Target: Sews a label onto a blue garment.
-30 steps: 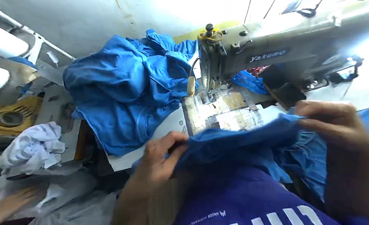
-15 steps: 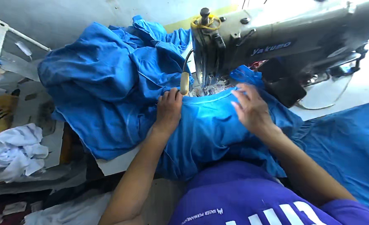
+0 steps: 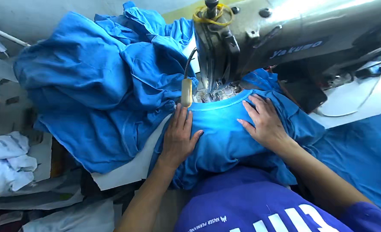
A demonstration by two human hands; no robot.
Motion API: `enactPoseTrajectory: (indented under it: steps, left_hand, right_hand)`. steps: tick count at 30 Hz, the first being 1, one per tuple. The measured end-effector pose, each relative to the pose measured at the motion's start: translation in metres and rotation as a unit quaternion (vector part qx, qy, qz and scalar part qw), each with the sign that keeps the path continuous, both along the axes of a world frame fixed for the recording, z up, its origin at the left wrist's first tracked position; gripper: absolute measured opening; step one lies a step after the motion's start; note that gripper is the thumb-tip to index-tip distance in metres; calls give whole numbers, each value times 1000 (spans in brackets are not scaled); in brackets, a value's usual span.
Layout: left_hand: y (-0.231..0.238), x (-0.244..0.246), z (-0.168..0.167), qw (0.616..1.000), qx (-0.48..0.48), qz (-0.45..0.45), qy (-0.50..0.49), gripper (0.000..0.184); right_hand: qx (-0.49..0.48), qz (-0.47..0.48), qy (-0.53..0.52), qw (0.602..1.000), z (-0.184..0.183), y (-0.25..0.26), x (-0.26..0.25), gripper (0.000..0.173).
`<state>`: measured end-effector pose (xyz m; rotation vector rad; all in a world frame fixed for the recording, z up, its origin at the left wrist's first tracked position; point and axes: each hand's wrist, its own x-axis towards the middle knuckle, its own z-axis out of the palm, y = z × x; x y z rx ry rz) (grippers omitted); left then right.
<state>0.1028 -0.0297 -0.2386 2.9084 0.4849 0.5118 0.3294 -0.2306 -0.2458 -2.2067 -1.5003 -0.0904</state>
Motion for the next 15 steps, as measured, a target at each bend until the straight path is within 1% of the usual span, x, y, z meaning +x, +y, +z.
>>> enactPoseTrajectory:
  steps: [2,5,8,11,15]
  left_hand:
    - [-2,0,0,1000,14,-11,-15,61]
    - [0,3,1,1000,-10,13,24,69]
    - [4,10,2,998,-29,38,41,71]
    - [6,16,6,997,-36,52,53,70]
    - [6,17,5,998,-32,55,25,66]
  right_hand:
    - [-16,1,-5,1000,0,1,0,62]
    - [-46,11,-7,999,3,7,6,66]
    - [-71,26,-9,997,6,23,22,68]
    - [-75,33,-23,996,9,37,32,67]
    - [-67,32,-26,997,8,35,32,67]
